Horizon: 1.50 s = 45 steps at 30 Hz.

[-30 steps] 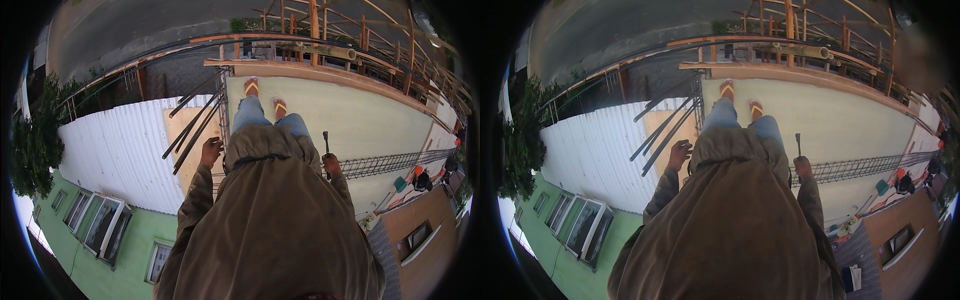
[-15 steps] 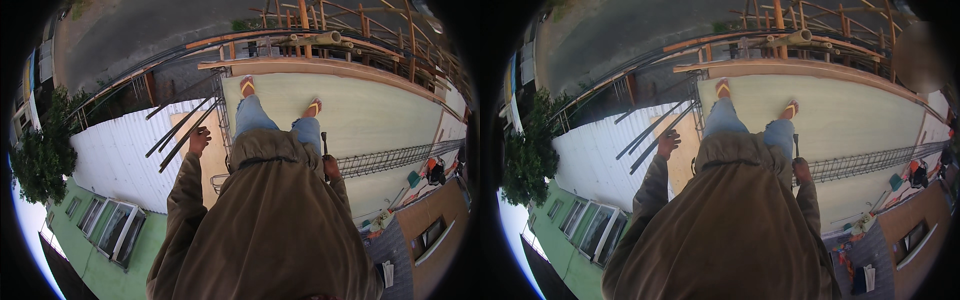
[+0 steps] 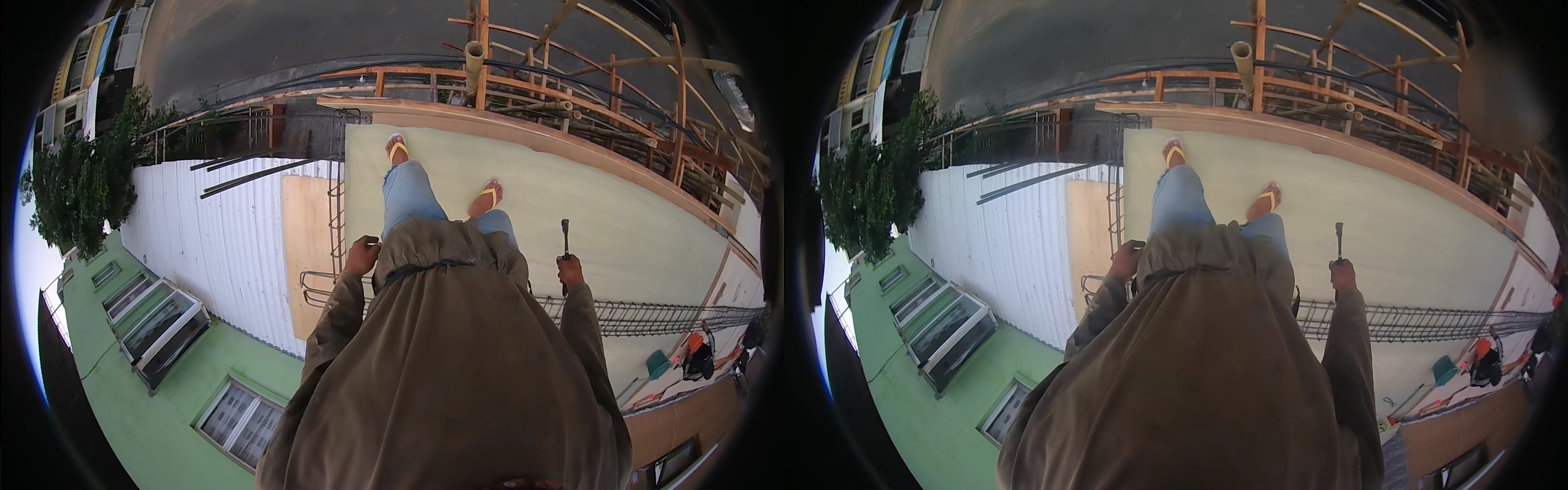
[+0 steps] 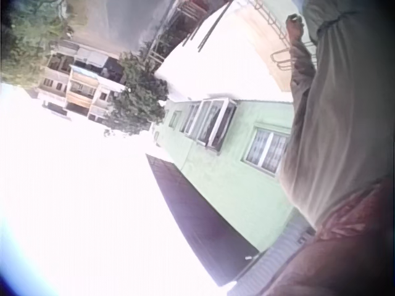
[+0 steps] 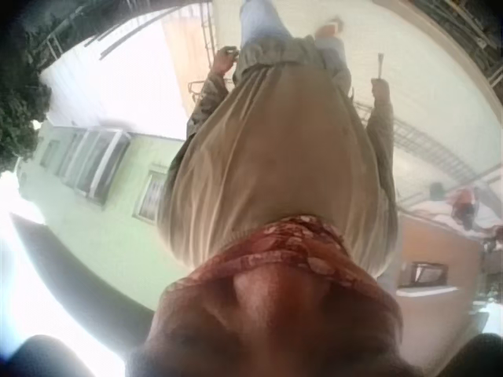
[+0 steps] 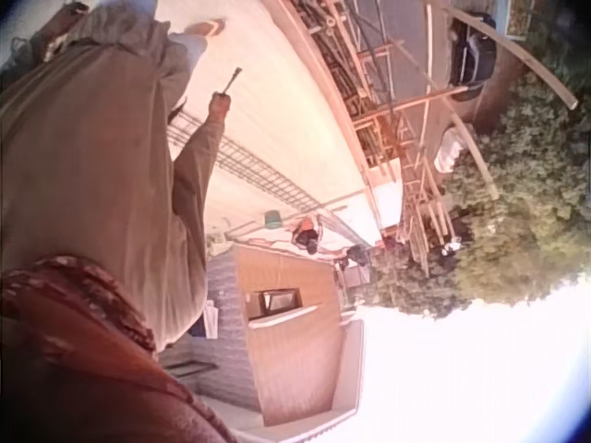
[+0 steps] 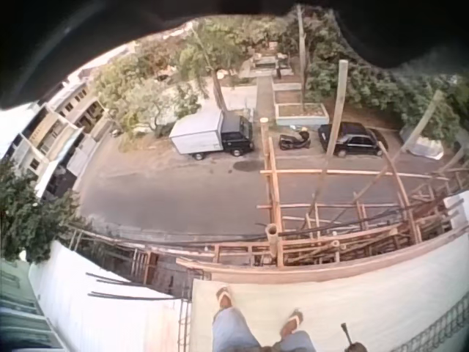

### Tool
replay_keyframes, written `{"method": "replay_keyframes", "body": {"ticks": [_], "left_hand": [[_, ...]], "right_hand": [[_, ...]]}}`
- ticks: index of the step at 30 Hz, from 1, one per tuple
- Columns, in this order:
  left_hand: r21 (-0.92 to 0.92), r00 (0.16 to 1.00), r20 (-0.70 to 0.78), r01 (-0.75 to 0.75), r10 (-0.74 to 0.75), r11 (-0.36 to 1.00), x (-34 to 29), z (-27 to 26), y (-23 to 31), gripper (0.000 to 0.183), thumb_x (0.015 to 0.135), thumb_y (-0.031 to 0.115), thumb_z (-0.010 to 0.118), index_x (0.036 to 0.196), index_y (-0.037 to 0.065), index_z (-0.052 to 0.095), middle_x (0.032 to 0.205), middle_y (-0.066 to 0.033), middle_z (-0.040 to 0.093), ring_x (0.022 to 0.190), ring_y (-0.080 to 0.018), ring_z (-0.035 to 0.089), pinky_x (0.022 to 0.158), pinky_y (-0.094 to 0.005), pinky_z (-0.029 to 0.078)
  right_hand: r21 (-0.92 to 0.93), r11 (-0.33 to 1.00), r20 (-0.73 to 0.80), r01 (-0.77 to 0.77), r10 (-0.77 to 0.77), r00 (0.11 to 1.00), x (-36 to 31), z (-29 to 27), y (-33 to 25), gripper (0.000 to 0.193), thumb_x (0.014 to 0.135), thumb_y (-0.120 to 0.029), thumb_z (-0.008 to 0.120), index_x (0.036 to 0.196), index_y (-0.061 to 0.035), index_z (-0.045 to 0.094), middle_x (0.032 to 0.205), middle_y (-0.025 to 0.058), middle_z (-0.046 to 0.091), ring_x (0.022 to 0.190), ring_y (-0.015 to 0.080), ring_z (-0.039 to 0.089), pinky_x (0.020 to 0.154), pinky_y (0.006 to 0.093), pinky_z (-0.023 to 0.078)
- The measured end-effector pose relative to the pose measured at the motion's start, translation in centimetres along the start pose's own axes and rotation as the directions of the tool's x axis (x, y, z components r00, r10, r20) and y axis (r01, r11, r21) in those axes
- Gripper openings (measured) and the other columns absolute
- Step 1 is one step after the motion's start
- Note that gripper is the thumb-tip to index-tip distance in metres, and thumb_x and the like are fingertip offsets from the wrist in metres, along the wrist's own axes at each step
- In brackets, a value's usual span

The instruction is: The person sits on a construction platform and uses pliers to tie rebar rods together, forming a reinforced grid. They adjust the rods and secure intersections with wire ties throughout the clip.

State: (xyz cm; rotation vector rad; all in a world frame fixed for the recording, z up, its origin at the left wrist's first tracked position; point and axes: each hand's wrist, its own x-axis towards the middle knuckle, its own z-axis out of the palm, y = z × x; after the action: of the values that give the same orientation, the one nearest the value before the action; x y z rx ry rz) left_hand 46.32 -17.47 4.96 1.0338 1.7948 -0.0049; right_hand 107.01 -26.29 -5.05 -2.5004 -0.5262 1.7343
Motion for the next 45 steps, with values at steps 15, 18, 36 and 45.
{"method": "replay_keyframes", "body": {"ticks": [15, 18, 36, 45], "left_hand": [[-0.213, 0.974, -0.217, 0.015, -0.062, 0.977, -0.3, 7.9, 2.8, 0.04, 0.09, 0.027, 0.067, 0.117, -0.004, 0.068, 0.088, -0.0162, 0.075, 0.075, -0.0227, 0.072, 0.073, -0.0358, 0.057], [-0.231, 0.977, -0.212, -0.024, -0.026, 0.973, -0.8, 8.8, 4.5, 0.041, 0.09, 0.028, 0.066, 0.116, -0.004, 0.068, 0.09, -0.0175, 0.075, 0.076, -0.023, 0.073, 0.074, -0.036, 0.057], [-0.172, 0.971, -0.193, 0.106, -0.139, 0.979, -3.6, 11.3, -1.8, 0.038, 0.091, 0.025, 0.068, 0.112, -0.006, 0.069, 0.095, -0.0177, 0.074, 0.078, -0.0207, 0.074, 0.068, -0.0356, 0.058], [-0.143, 0.973, -0.23, -0.011, -0.022, 0.99, -3.7, 11.8, 1.3, 0.036, 0.089, 0.027, 0.067, 0.111, -0.002, 0.071, 0.087, -0.0168, 0.075, 0.072, -0.0221, 0.073, 0.072, -0.0359, 0.057]], "right_hand": [[0.077, 0.997, 0.208, -0.005, -0.011, 0.978, 0.9, -4.2, 2.2, 0.017, 0.096, -0.016, 0.057, 0.089, -0.0003, 0.056, 0.076, 0.0081, 0.061, 0.057, 0.018, 0.06, 0.049, 0.0348, 0.048], [-0.1, 0.989, 0.343, 0.112, -0.072, 0.937, 2.1, -3.0, 2.6, 0.017, 0.091, -0.014, 0.062, 0.089, 0.0031, 0.061, 0.071, 0.0078, 0.061, 0.056, 0.0203, 0.06, 0.053, 0.0365, 0.051], [-0.112, 0.992, 0.077, 0.062, -0.053, 0.996, 2.7, -7.2, 1.2, 0.017, 0.096, -0.016, 0.058, 0.086, -0.0018, 0.057, 0.071, 0.0066, 0.057, 0.058, 0.0194, 0.061, 0.045, 0.0369, 0.046], [-0.115, 0.984, 0.13, 0.14, -0.125, 0.984, 2.7, -5.1, 1.9, 0.019, 0.093, -0.016, 0.06, 0.081, -0.0023, 0.056, 0.064, 0.0052, 0.054, 0.052, 0.017, 0.055, 0.043, 0.0371, 0.04]]}}
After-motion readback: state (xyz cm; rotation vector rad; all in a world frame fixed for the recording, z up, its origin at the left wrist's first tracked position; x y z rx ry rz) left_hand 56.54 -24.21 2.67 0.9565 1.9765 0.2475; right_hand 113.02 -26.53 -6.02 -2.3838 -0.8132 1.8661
